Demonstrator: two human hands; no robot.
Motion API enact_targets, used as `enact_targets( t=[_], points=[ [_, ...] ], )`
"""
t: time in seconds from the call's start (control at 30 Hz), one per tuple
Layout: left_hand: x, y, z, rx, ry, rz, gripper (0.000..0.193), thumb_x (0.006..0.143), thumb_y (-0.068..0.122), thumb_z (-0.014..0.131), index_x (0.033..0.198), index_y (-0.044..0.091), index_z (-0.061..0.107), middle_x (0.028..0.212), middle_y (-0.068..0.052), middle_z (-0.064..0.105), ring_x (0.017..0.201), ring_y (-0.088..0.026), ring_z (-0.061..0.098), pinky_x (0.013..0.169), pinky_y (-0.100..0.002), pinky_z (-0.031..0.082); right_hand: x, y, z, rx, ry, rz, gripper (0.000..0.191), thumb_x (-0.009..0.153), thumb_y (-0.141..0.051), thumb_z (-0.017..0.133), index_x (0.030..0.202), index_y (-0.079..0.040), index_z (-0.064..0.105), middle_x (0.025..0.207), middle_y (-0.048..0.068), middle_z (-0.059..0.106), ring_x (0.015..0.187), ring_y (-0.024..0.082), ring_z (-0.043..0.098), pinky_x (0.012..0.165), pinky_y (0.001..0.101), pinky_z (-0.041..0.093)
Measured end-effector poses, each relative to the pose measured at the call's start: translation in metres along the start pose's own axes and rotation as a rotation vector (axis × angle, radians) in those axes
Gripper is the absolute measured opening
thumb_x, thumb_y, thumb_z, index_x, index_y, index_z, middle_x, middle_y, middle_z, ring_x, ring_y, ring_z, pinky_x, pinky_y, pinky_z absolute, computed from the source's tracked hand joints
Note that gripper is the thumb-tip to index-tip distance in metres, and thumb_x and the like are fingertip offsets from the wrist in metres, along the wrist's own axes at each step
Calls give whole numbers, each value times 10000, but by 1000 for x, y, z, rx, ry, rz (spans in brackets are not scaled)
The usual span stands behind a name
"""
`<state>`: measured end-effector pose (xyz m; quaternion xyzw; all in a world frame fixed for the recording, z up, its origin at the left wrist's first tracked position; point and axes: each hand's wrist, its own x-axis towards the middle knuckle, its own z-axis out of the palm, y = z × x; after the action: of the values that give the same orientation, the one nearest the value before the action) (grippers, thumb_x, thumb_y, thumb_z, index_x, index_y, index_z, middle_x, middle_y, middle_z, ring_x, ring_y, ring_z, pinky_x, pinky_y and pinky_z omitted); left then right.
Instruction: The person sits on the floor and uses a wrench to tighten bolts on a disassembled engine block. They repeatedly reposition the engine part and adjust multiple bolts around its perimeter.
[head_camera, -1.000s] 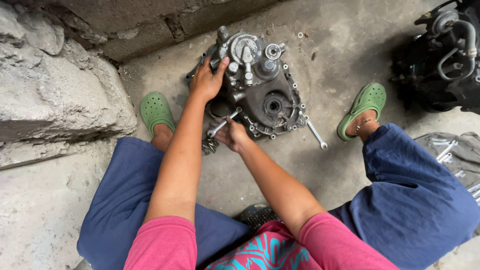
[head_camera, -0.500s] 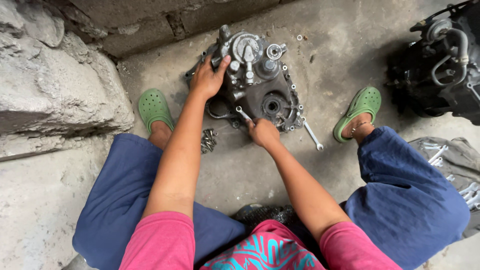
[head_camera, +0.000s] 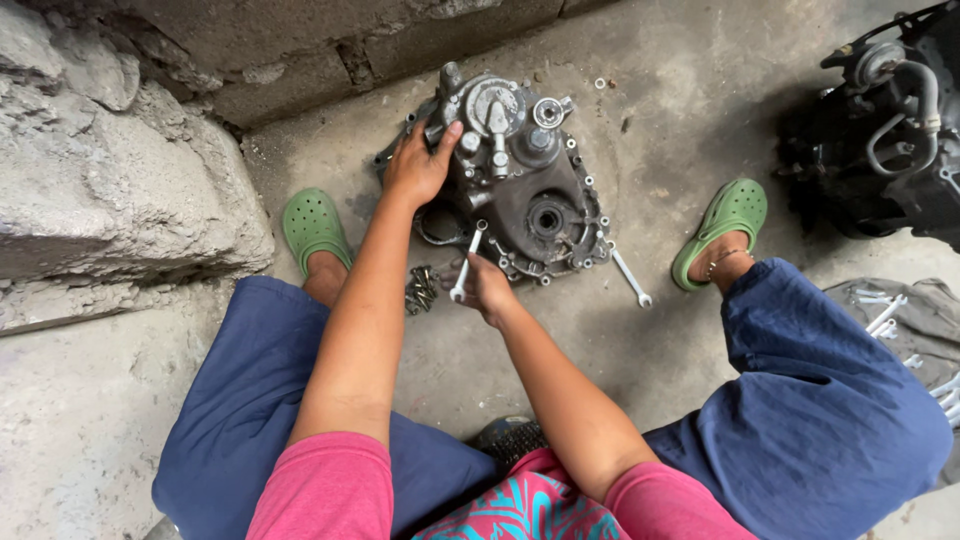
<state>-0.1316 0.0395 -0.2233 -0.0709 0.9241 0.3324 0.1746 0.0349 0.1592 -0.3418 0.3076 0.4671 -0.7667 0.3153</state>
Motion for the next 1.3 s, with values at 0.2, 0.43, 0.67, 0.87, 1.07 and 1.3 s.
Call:
enact_targets(
  t=[0.2,0.43,0.67,0.87,1.07,1.3],
  points=[
    [-1,2,-1,16,10,14,1169,780,971,225,1594,139,331,1593,-191,416,1502,-389,341,1197,-528,305,6,-8,44,533,-158,0,437,1088,-410,317,1248,-89,567,1217,158,711,1067,288,706,917,425,568],
    [1,0,0,-2,14,11,1163,775,966,251,1593,144,347,1588,-202,418,1498,-389,348,1199,-517,311,21,-11,66,682,-123,11,425,1116,-439,325,1146,-55,504,1096,177,671,986,315,698,919,441,576],
    [8,-5,5,-9,-2,-7,1181,771,974,252,1593,130,332,1581,-222,407,1484,-393,357,1186,-520,313,16,-2,10,216,-70,105,415,1086,-456,396,1165,-97,589,999,102,708,902,265,709,832,452,598],
    [20,-18,11,-78,33,32,1146,782,941,334,1572,112,376,1567,-232,433,1475,-396,383,1187,-476,329,-22,-56,-55,-1427,343,-348,463,1025,-507,473,1136,-166,766,1039,195,745,975,402,702,848,522,546],
    [23,-58,40,-462,423,111,850,946,709,479,1479,47,482,1475,-261,544,1384,-413,507,1156,-459,389,-75,-128,-70,-1565,294,-416,474,969,-550,516,1145,-181,756,1013,197,743,974,422,688,863,535,538],
    [-32,-109,91,76,374,247,383,932,391,602,1048,33,672,977,-228,728,894,-441,688,780,-545,538,-147,-176,-137,-2034,215,-124,461,943,-539,557,1047,-136,756,1007,158,756,982,380,711,859,501,568]
  ],
)
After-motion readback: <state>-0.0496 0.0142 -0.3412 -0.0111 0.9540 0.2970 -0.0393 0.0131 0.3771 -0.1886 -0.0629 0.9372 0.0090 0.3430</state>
